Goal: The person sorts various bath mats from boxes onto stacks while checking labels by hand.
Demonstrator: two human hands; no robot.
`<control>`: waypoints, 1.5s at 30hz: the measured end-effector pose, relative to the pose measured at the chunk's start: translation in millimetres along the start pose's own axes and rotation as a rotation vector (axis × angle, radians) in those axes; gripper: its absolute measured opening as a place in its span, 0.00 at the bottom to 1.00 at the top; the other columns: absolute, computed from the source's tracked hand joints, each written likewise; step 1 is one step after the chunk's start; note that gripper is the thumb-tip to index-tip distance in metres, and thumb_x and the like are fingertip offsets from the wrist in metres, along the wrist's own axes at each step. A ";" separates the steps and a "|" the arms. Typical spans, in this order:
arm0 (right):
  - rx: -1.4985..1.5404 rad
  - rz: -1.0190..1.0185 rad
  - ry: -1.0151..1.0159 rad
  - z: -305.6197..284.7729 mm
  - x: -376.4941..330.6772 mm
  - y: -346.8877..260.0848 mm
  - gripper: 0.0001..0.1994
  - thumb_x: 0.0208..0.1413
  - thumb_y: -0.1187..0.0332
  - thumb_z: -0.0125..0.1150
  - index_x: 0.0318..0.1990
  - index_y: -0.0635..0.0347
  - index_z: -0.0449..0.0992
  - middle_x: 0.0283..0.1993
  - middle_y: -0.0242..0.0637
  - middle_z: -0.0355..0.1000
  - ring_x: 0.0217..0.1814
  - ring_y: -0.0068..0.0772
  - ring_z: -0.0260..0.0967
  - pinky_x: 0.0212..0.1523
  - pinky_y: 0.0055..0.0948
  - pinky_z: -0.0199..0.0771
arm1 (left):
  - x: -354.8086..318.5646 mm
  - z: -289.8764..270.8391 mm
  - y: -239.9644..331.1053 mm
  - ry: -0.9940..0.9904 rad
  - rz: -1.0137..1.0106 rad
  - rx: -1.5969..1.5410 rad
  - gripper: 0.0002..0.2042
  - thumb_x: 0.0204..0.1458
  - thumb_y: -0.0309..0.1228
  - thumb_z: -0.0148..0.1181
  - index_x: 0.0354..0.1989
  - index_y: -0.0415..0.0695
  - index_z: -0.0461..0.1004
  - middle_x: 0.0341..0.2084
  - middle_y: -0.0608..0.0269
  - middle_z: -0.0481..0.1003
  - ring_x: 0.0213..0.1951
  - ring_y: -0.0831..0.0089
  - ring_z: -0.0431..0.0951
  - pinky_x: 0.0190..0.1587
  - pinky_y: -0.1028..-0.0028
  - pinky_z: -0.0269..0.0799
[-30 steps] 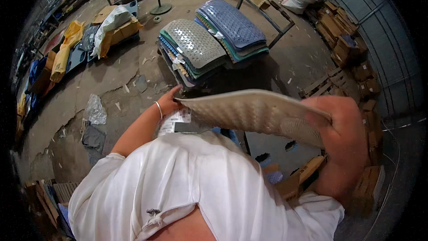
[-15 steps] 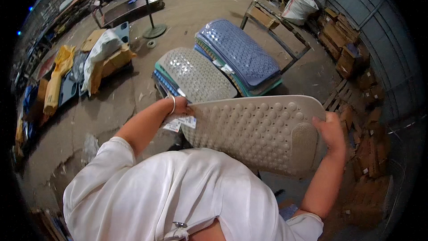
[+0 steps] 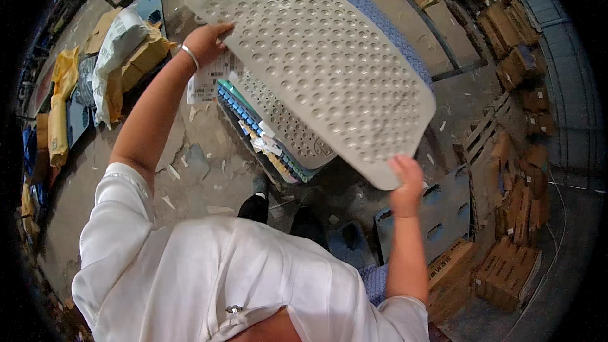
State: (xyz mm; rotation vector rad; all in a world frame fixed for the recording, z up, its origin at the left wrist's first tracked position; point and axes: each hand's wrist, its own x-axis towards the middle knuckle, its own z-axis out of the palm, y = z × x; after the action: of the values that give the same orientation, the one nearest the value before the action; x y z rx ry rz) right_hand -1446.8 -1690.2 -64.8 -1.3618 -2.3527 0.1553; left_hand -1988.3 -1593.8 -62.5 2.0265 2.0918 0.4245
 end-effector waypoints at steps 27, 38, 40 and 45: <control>1.497 0.554 -0.547 -91.4 43.9 -114.2 0.13 0.52 0.76 0.54 0.45 0.72 0.71 0.36 0.38 0.74 0.31 0.21 0.71 0.29 0.20 0.73 | -156.2 -19.6 255.7 -0.547 -0.327 -2.017 0.15 0.56 0.34 0.51 0.47 0.38 0.69 0.38 0.56 0.76 0.38 0.70 0.77 0.39 0.73 0.73; 1.574 0.400 -0.396 -137.6 41.9 -121.8 0.13 0.52 0.78 0.55 0.46 0.74 0.68 0.42 0.45 0.73 0.40 0.28 0.72 0.43 0.25 0.72 | -192.1 -61.9 281.7 -0.611 0.015 -1.868 0.21 0.47 0.19 0.59 0.52 0.38 0.65 0.45 0.56 0.73 0.45 0.66 0.75 0.47 0.68 0.73; 1.587 0.413 -0.380 -142.9 41.8 -125.7 0.13 0.51 0.78 0.56 0.45 0.74 0.69 0.42 0.45 0.72 0.41 0.26 0.71 0.44 0.25 0.71 | -193.6 -64.5 282.8 -0.602 0.039 -1.858 0.21 0.47 0.19 0.59 0.52 0.38 0.65 0.44 0.56 0.73 0.45 0.67 0.75 0.47 0.69 0.73; 1.156 0.229 -0.076 -144.2 41.0 -136.2 0.16 0.46 0.79 0.57 0.45 0.66 0.70 0.42 0.38 0.69 0.42 0.26 0.67 0.43 0.26 0.69 | -197.4 -69.2 280.1 -0.588 0.080 -1.796 0.21 0.47 0.19 0.59 0.52 0.38 0.65 0.44 0.57 0.73 0.44 0.69 0.75 0.48 0.71 0.72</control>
State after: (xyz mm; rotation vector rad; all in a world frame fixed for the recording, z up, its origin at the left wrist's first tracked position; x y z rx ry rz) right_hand -1515.5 -1741.2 118.7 -0.9659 -1.5824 1.3817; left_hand -1739.9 -1789.8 86.2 0.8387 0.5550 1.0006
